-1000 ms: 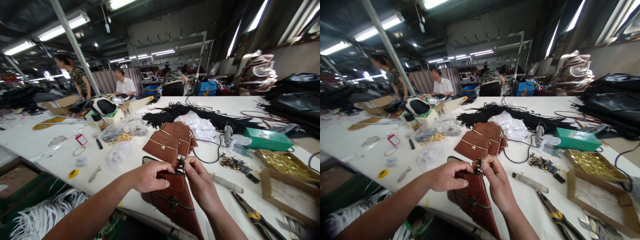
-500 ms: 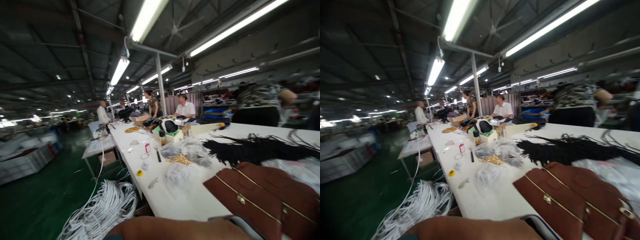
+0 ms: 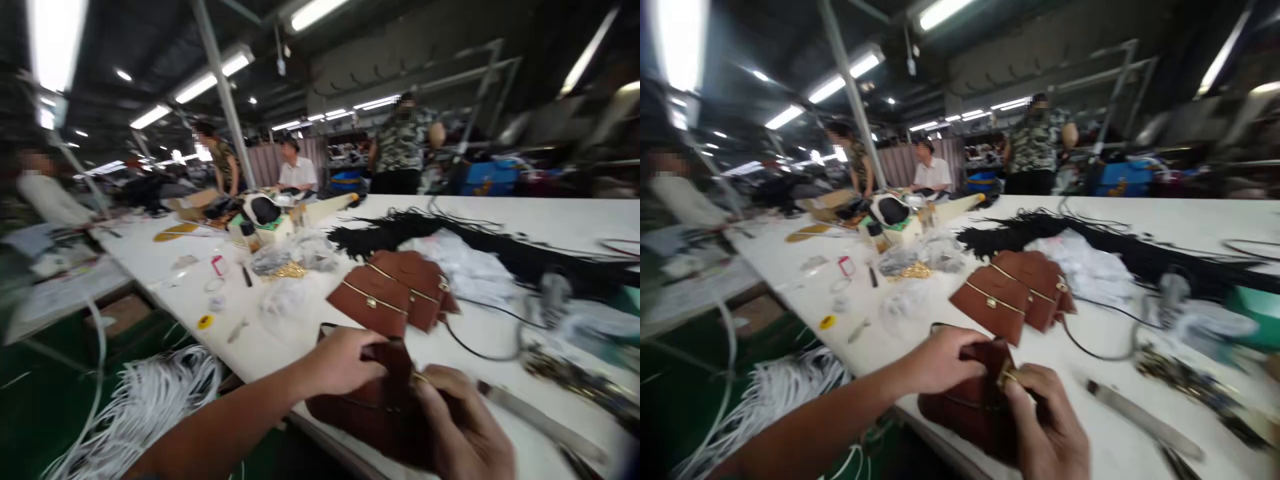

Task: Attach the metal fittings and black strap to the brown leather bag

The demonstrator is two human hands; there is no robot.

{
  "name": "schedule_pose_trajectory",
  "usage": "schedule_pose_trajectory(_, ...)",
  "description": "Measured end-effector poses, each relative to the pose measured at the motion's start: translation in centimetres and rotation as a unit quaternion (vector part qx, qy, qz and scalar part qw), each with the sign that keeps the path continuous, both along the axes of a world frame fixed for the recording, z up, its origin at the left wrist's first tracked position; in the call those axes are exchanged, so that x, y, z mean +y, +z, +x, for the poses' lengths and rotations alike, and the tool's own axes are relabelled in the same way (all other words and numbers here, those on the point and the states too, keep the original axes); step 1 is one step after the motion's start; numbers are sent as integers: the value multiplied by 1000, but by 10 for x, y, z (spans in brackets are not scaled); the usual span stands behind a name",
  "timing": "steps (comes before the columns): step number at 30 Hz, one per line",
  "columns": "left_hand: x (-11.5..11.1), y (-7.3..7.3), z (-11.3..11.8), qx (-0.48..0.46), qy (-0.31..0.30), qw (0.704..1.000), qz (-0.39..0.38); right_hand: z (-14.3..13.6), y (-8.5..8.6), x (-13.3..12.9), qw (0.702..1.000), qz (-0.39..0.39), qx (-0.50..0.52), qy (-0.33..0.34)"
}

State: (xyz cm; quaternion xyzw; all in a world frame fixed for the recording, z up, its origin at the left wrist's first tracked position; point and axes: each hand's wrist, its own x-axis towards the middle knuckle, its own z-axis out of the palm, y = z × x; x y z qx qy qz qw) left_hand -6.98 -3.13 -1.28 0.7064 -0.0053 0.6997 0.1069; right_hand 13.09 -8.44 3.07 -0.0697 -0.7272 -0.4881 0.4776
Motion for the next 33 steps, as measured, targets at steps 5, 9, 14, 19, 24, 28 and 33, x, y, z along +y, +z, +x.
schedule_pose_trajectory(5,9,13,7,56,25,998,22,5,7,11,999,18,-33,-2)
schedule_pose_trajectory(9,6,15,9,57,61,996,17,14,7,24,998,52,-24,-21)
schedule_pose_trajectory(14,6,21,14,60,75,995,8,30,7,25,994,67,-49,-68)
schedule_pose_trajectory(19,1,25,16,77,62,995,9,29,12,14,993,100,-25,-51)
schedule_pose_trajectory(24,-2,23,18,75,58,995,13,28,14,8,995,87,-20,-45)
schedule_pose_trajectory(28,-4,20,19,77,52,996,17,31,12,9,996,72,-17,-56)
schedule_pose_trajectory(33,-10,15,21,77,77,994,16,32,7,2,993,72,-28,-89)
